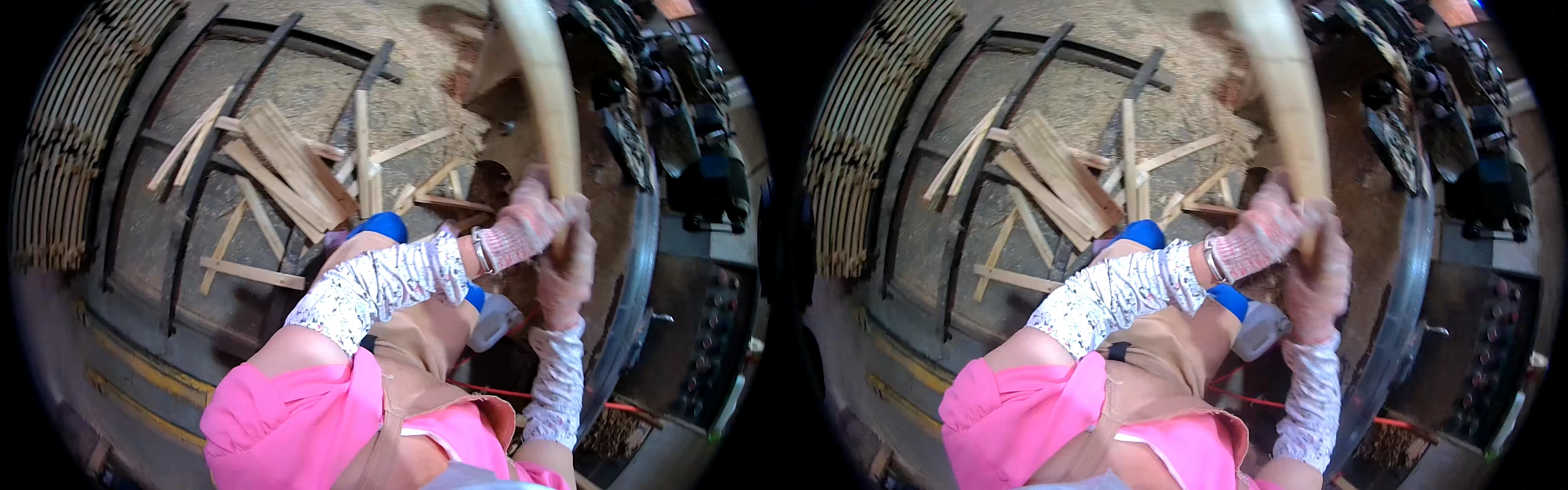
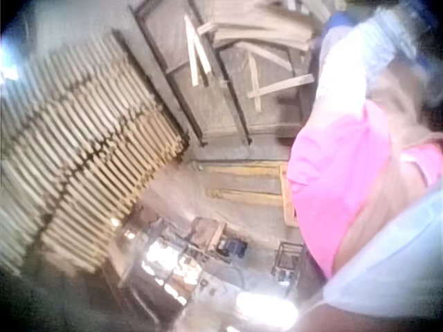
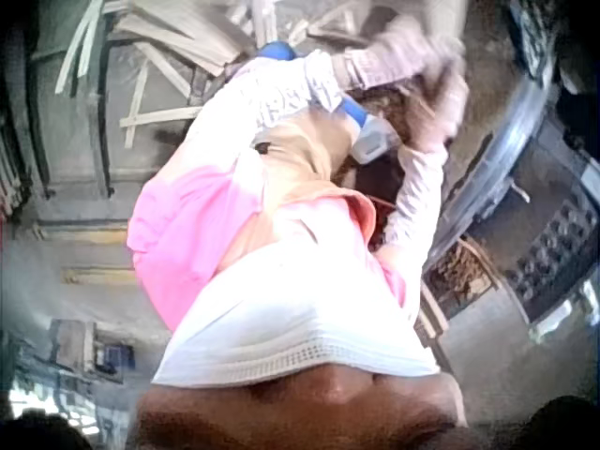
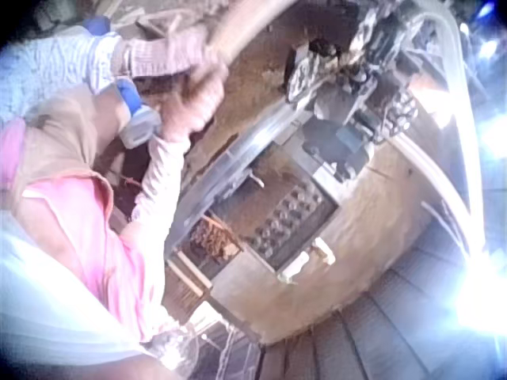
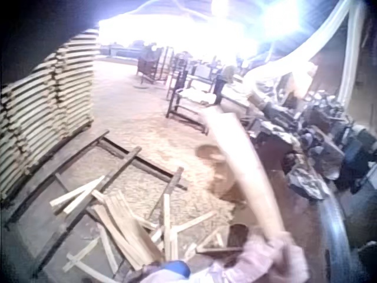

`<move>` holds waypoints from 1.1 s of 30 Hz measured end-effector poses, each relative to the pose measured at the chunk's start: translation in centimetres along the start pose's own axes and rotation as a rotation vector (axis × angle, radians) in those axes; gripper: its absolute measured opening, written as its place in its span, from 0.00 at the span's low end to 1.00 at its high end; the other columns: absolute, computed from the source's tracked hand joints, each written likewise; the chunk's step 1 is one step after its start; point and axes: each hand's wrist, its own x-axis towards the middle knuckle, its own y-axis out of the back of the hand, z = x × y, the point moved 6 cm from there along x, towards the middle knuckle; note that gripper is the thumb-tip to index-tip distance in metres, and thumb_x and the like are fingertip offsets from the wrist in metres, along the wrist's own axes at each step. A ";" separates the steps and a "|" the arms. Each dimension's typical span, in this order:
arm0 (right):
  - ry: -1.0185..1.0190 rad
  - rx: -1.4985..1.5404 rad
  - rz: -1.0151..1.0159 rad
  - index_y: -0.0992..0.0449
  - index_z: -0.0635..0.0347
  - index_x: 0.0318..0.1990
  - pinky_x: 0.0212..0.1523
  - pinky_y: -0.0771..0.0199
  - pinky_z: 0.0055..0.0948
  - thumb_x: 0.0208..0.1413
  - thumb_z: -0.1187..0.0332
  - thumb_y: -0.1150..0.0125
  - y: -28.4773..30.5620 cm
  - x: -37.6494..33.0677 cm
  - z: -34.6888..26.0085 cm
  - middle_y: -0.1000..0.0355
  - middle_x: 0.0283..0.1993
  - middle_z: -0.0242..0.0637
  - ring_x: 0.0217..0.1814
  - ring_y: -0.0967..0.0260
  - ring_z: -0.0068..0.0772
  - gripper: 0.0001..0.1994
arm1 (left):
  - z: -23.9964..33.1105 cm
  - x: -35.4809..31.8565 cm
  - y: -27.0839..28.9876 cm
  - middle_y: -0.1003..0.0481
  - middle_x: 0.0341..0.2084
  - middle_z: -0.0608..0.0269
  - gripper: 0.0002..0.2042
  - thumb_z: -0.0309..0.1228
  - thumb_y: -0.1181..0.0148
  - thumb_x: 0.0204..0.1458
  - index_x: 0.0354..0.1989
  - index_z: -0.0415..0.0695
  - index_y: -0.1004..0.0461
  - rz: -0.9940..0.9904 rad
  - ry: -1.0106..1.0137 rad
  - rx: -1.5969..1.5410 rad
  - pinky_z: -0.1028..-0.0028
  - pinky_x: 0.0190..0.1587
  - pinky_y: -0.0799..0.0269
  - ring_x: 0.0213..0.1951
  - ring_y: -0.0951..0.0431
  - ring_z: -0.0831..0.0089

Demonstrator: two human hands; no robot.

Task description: The person repeatedly picks up thin wooden strips from a pile on the floor, feeds them into a woodworking machine, and collects the processed strips. They stack the finished pieces into a neat pile on the floor.

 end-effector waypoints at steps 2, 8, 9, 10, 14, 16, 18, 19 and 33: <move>-0.397 0.397 0.180 0.45 0.64 0.75 0.74 0.42 0.35 0.54 0.86 0.42 7.0 -4.1 4.5 0.45 0.77 0.47 0.79 0.46 0.40 0.39 | 2.8 -0.9 -4.1 0.24 0.46 0.46 0.18 0.32 0.37 0.59 0.56 0.40 0.27 -0.340 -0.055 -0.088 0.64 0.52 0.24 0.51 0.22 0.56; -1.020 0.170 0.159 0.49 0.66 0.77 0.75 0.46 0.30 0.58 0.84 0.47 22.6 -21.6 10.4 0.48 0.79 0.44 0.79 0.47 0.37 0.38 | -12.2 2.1 5.6 0.25 0.48 0.57 0.29 0.38 0.37 0.60 0.66 0.37 0.37 -0.136 0.283 -0.189 0.68 0.51 0.23 0.47 0.21 0.68; -1.066 0.189 0.147 0.49 0.68 0.76 0.75 0.46 0.30 0.59 0.83 0.47 23.3 -24.9 12.0 0.47 0.79 0.44 0.78 0.45 0.37 0.36 | -16.0 2.3 10.5 0.24 0.44 0.59 0.27 0.38 0.36 0.59 0.63 0.38 0.33 0.001 0.334 -0.073 0.70 0.47 0.22 0.45 0.22 0.71; -1.039 0.126 0.168 0.48 0.68 0.76 0.74 0.45 0.29 0.62 0.80 0.47 23.0 -26.3 13.1 0.45 0.78 0.44 0.77 0.44 0.35 0.34 | -19.0 2.1 15.2 0.24 0.39 0.63 0.24 0.39 0.34 0.58 0.59 0.39 0.29 0.178 0.370 0.012 0.72 0.41 0.24 0.40 0.23 0.74; -0.882 -0.029 0.386 0.46 0.66 0.75 0.73 0.43 0.29 0.66 0.74 0.45 21.2 -19.9 21.3 0.42 0.76 0.44 0.75 0.42 0.34 0.31 | -28.4 -1.3 33.0 0.22 0.48 0.45 0.32 0.48 0.37 0.54 0.59 0.34 0.29 0.466 0.605 0.356 0.60 0.54 0.29 0.49 0.24 0.54; -0.679 -0.104 0.472 0.44 0.65 0.75 0.72 0.44 0.28 0.67 0.71 0.44 19.7 -13.3 26.0 0.41 0.75 0.47 0.76 0.45 0.35 0.31 | -29.4 -2.7 39.0 0.22 0.45 0.42 0.30 0.48 0.38 0.54 0.55 0.33 0.28 0.528 0.595 0.566 0.59 0.53 0.29 0.47 0.23 0.51; -0.573 -0.156 0.501 0.40 0.56 0.75 0.53 0.23 0.29 0.69 0.64 0.46 17.7 -7.1 31.0 0.40 0.72 0.55 0.52 0.25 0.36 0.28 | -30.5 -4.2 44.2 0.22 0.43 0.38 0.30 0.49 0.38 0.54 0.53 0.32 0.27 0.643 0.630 0.654 0.57 0.52 0.29 0.45 0.23 0.47; -0.566 -0.217 0.464 0.39 0.55 0.74 0.50 0.22 0.30 0.70 0.62 0.46 17.9 -5.0 33.2 0.37 0.69 0.54 0.48 0.25 0.36 0.27 | -30.1 -4.1 43.9 0.22 0.45 0.36 0.32 0.51 0.37 0.54 0.54 0.32 0.27 0.654 0.703 0.647 0.57 0.54 0.29 0.48 0.23 0.45; -1.105 -0.097 0.244 0.38 0.62 0.72 0.73 0.41 0.36 0.72 0.64 0.47 21.7 -26.9 16.3 0.37 0.73 0.41 0.72 0.40 0.38 0.25 | -44.6 -9.0 58.1 0.24 0.53 0.44 0.32 0.45 0.34 0.52 0.58 0.31 0.31 0.924 0.896 0.383 0.63 0.59 0.27 0.56 0.23 0.56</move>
